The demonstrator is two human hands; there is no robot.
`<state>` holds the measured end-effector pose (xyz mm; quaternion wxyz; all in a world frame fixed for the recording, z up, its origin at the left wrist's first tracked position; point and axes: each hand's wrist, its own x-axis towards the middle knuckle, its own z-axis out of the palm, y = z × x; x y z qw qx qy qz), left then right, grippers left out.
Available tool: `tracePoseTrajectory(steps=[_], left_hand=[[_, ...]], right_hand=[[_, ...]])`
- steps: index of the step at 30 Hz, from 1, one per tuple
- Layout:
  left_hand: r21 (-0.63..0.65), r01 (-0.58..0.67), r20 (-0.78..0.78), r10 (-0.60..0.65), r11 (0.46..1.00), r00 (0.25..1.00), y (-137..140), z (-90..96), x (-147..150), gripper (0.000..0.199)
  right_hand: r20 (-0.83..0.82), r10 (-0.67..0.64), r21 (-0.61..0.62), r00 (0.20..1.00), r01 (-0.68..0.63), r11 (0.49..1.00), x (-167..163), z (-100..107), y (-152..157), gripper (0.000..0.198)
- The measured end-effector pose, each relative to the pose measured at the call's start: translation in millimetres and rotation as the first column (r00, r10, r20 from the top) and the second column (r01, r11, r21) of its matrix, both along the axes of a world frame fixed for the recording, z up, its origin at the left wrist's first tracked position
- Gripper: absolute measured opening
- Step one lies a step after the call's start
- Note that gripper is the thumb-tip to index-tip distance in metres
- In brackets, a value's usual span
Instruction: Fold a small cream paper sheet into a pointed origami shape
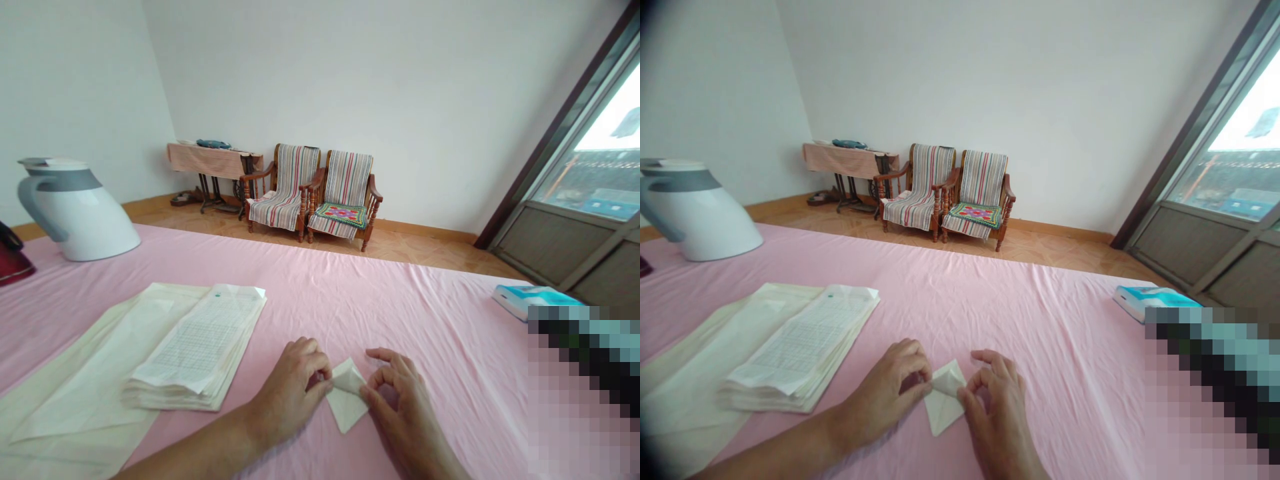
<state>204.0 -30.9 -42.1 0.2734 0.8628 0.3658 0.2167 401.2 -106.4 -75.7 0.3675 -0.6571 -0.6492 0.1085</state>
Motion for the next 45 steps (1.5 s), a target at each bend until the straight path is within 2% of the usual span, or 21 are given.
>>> tracePoseTrajectory(steps=[5, 10, 14, 22, 30, 45], left_hand=[[0.000, -0.012, -0.020, 0.012, 1.000, 1.000, 1.0, 0.3, -1.0, 0.013], [-0.002, -0.053, -0.040, 0.053, 0.999, 0.998, 1.9, -0.2, 0.5, 0.013], [-0.009, -0.067, -0.052, 0.067, 0.998, 0.996, 2.4, 0.3, 1.1, 0.014], [0.021, -0.083, -0.077, 0.085, 0.996, 0.993, 5.1, -1.2, 4.6, 0.016], [0.023, -0.128, -0.098, 0.129, 0.992, 0.987, 3.0, 1.0, 9.6, 0.013], [0.046, -0.155, -0.137, 0.160, 0.987, 0.978, 0.9, 0.6, 12.1, 0.010]], right_hand=[[0.052, 0.034, 0.032, 0.998, -0.036, 0.999, -1.5, -3.3, -3.1, 0.007], [0.031, -0.039, 0.003, 0.999, 0.039, 0.999, 1.0, -3.2, -0.5, 0.016], [0.025, -0.048, -0.054, 0.999, 0.050, 0.997, 2.1, -1.3, 2.7, 0.020], [0.087, -0.086, -0.026, 0.992, 0.089, 0.996, 1.3, -4.4, 6.3, 0.021], [0.134, -0.108, -0.053, 0.985, 0.116, 0.992, -0.1, -6.0, 8.4, 0.023], [0.139, -0.106, -0.061, 0.985, 0.115, 0.991, -1.9, -6.3, 7.6, 0.021]])
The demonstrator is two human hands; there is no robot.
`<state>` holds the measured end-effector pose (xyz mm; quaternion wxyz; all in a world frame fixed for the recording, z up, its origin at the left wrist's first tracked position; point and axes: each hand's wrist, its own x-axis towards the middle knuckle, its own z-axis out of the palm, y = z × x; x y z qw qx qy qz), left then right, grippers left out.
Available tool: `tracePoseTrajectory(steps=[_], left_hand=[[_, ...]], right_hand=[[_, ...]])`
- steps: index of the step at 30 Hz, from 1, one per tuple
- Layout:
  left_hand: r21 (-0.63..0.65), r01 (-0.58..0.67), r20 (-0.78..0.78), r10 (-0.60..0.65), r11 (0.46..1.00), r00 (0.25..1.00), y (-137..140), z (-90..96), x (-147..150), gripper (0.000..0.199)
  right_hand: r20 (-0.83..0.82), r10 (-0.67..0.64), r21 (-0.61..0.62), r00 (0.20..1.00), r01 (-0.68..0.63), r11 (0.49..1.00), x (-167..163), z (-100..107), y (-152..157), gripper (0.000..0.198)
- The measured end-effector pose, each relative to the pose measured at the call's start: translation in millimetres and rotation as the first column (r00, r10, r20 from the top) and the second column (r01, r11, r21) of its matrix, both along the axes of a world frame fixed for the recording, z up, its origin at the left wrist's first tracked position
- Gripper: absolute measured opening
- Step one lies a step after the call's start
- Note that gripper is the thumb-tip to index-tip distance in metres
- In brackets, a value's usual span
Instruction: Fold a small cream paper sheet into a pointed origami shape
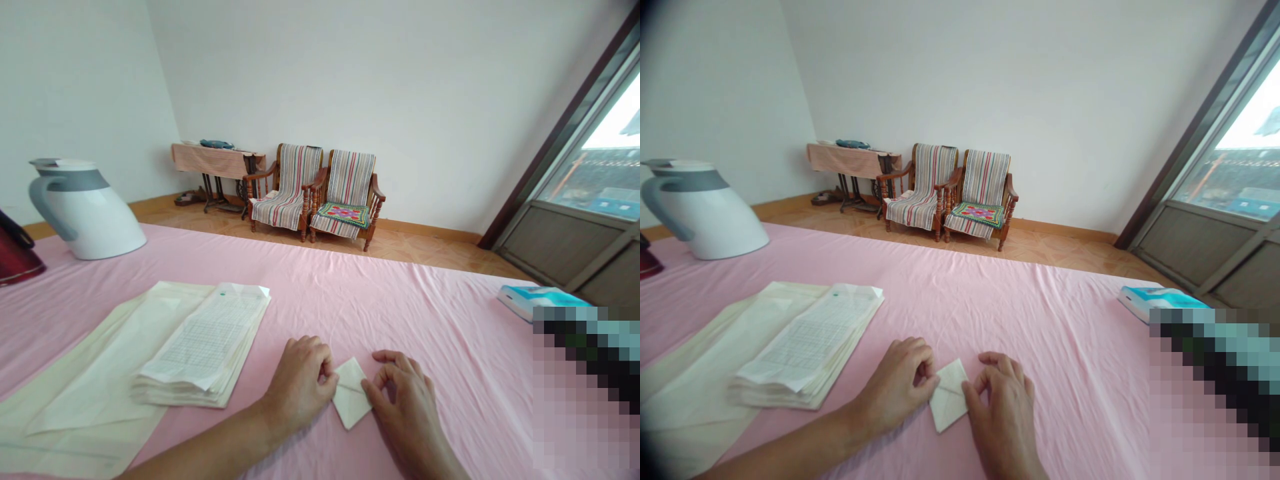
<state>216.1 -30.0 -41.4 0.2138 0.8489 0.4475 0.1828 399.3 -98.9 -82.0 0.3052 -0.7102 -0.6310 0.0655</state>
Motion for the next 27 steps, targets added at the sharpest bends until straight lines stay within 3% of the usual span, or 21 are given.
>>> tracePoseTrajectory(steps=[9, 14, 17, 21, 27], left_hand=[[-0.004, -0.003, -0.011, 0.003, 1.000, 1.000, 0.6, 0.6, 0.3, 0.008], [-0.017, 0.018, 0.064, -0.017, 1.000, 0.998, -1.6, -1.4, -0.3, 0.014], [0.066, 0.130, 0.090, -0.136, 0.989, 0.987, -5.3, -3.3, -1.5, 0.022], [0.237, 0.299, -0.026, -0.302, 0.924, 0.953, -10.3, -5.8, -3.0, 0.013], [0.393, 0.362, -0.141, -0.333, 0.845, 0.932, -11.0, -12.1, -4.6, 0.014]], right_hand=[[-0.049, -0.019, -0.010, 0.999, 0.019, 1.000, -0.6, -1.0, 1.2, 0.021], [-0.051, -0.015, -0.002, 0.999, 0.015, 1.000, 2.6, -4.9, 0.9, 0.021], [-0.044, 0.002, 0.030, 0.999, -0.001, 1.000, 4.8, -7.4, 0.4, 0.021], [-0.008, 0.009, 0.067, 1.000, -0.009, 0.998, 4.4, -7.9, -0.4, 0.021], [0.024, -0.004, 0.097, 1.000, 0.002, 0.995, 4.0, -8.0, -0.1, 0.018]])
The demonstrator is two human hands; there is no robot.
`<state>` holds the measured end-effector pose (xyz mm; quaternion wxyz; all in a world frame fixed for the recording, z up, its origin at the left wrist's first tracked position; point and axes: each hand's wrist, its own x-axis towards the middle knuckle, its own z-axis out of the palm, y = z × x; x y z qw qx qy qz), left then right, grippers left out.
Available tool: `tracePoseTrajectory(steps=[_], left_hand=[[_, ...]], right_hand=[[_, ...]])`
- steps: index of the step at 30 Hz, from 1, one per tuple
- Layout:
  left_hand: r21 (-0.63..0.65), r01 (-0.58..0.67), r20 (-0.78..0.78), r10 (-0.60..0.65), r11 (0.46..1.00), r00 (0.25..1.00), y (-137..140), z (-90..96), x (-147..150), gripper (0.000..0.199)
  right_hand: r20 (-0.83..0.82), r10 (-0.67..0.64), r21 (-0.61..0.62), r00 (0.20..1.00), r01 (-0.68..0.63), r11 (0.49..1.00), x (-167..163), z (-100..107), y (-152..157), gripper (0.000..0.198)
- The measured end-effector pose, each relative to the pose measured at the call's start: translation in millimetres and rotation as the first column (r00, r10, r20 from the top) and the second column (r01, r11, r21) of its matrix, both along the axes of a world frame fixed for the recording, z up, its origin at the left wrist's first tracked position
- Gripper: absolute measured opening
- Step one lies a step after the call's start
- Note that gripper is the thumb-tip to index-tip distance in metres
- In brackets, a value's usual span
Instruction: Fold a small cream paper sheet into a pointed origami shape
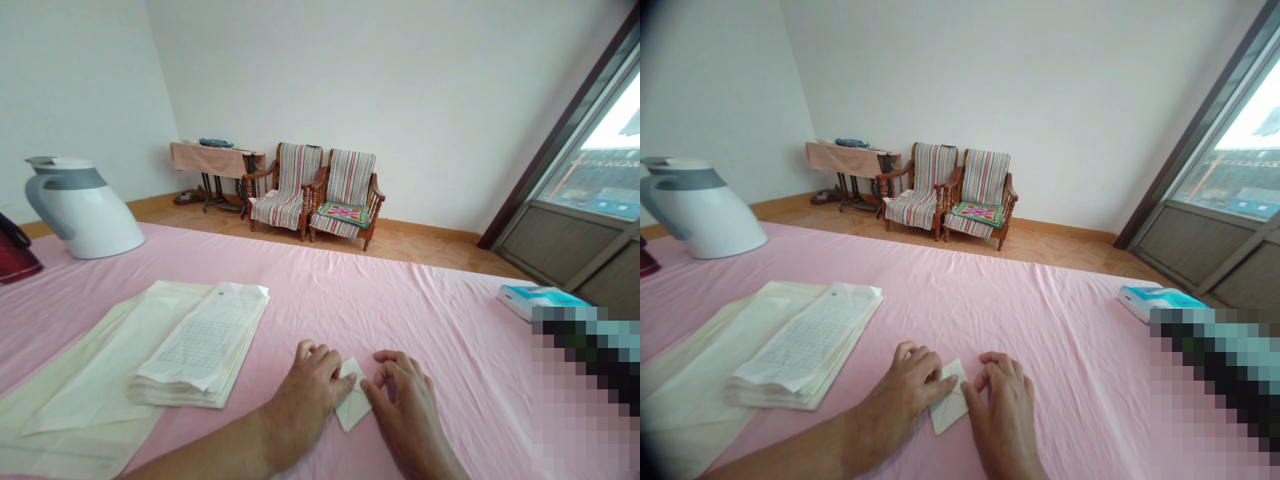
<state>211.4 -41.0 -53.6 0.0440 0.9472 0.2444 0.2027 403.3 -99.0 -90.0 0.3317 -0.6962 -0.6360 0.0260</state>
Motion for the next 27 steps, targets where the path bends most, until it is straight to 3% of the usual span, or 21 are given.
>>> tracePoseTrajectory(steps=[6, 10, 14, 18, 27], left_hand=[[0.042, 0.019, -0.109, -0.014, 0.999, 0.994, -1.9, 1.9, -2.7, 0.020], [0.043, 0.014, -0.158, -0.007, 0.999, 0.987, -4.4, 2.8, -3.3, 0.022], [0.064, 0.019, -0.161, -0.008, 0.998, 0.987, -5.8, 1.0, -3.6, 0.024], [0.087, 0.026, -0.190, -0.009, 0.996, 0.982, -6.7, -0.6, -5.3, 0.029], [0.138, -0.019, -0.240, 0.053, 0.990, 0.969, -7.6, -6.7, -12.2, 0.024]], right_hand=[[0.001, 0.073, 0.142, 0.997, -0.072, 0.987, 6.6, -0.2, -11.0, 0.013], [0.221, 0.160, 0.260, 0.962, -0.216, 0.941, -3.0, 8.6, -22.4, 0.024], [0.407, 0.207, 0.235, 0.890, -0.321, 0.917, -13.9, 12.1, -24.2, 0.028], [0.551, 0.154, 0.216, 0.821, -0.318, 0.923, -14.9, 7.0, -23.5, 0.029], [0.673, 0.060, 0.240, 0.737, -0.294, 0.925, -11.7, 5.2, -25.1, 0.032]])
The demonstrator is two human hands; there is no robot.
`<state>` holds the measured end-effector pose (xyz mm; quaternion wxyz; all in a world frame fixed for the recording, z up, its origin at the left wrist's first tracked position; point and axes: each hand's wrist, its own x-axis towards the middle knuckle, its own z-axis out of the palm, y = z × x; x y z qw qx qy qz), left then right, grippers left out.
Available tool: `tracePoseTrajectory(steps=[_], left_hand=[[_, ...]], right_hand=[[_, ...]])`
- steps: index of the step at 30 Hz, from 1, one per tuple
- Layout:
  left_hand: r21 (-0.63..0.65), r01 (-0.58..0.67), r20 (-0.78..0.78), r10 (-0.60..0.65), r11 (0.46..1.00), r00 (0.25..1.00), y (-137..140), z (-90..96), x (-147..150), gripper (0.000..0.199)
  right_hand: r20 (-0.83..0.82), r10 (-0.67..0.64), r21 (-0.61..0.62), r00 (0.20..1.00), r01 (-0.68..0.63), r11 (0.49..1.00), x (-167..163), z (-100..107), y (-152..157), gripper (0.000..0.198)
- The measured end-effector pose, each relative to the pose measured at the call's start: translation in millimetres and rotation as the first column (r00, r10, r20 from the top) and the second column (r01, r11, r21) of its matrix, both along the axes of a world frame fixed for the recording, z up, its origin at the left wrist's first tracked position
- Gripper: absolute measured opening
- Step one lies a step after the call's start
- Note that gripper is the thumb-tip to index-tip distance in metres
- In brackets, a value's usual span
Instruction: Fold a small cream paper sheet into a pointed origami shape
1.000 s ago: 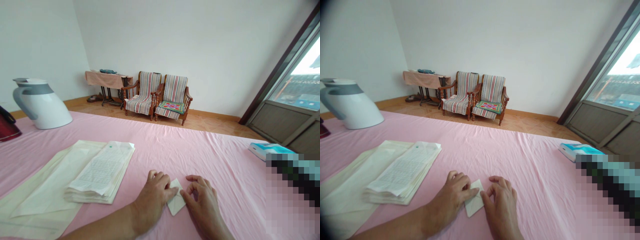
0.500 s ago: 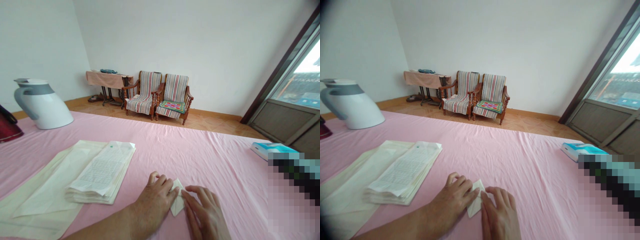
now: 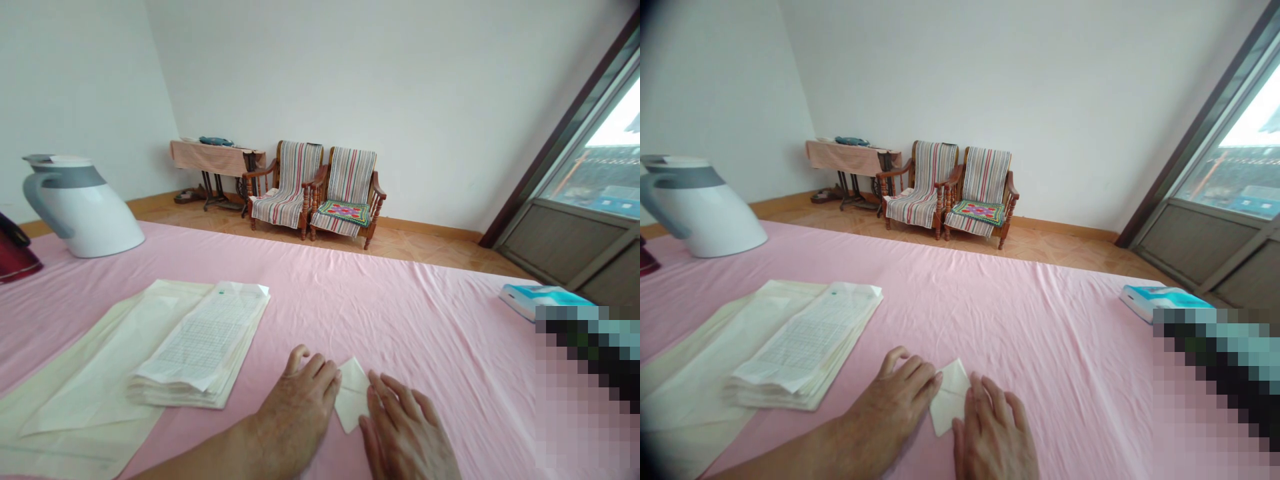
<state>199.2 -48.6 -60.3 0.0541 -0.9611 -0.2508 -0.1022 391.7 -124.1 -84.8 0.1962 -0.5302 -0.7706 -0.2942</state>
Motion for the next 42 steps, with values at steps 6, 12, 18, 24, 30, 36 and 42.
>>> tracePoseTrajectory(steps=[6, 12, 18, 24, 30, 36, 42], left_hand=[[-0.057, -0.007, -0.006, 0.007, 0.998, 1.000, 0.1, 2.6, -4.9, 0.023], [-0.104, -0.061, -0.065, 0.055, 0.993, 0.996, -0.1, 11.4, -6.2, 0.021], [-0.025, -0.037, -0.055, 0.035, 0.999, 0.998, -0.7, 9.1, -3.3, 0.017], [0.008, -0.027, -0.053, 0.027, 1.000, 0.998, -1.1, 8.2, -3.0, 0.015], [-0.007, -0.027, -0.070, 0.026, 1.000, 0.997, -1.5, 13.8, -4.0, 0.013], [-0.072, -0.044, -0.022, 0.043, 0.996, 0.999, -1.7, 16.7, -5.6, 0.010], [-0.157, -0.015, 0.195, 0.046, 0.987, 0.980, 5.9, 6.1, -9.5, 0.019]], right_hand=[[0.018, -0.023, -0.009, 1.000, 0.023, 1.000, 3.2, 2.2, -1.7, 0.035], [-0.049, -0.039, -0.029, 0.998, 0.038, 0.999, 5.3, 9.8, -2.0, 0.033], [-0.156, -0.008, -0.003, 0.988, 0.008, 1.000, -2.6, 11.0, 2.0, 0.033], [-0.058, 0.021, -0.124, 0.998, -0.028, 0.992, -10.4, 11.0, 6.0, 0.045], [-0.039, -0.033, -0.128, 0.999, 0.028, 0.991, -11.6, 9.0, 7.2, 0.044], [-0.036, -0.092, -0.076, 0.995, 0.089, 0.993, -7.8, 6.0, 1.5, 0.043], [-0.146, -0.046, -0.041, 0.988, 0.040, 0.998, -4.3, 14.3, 1.4, 0.033]])
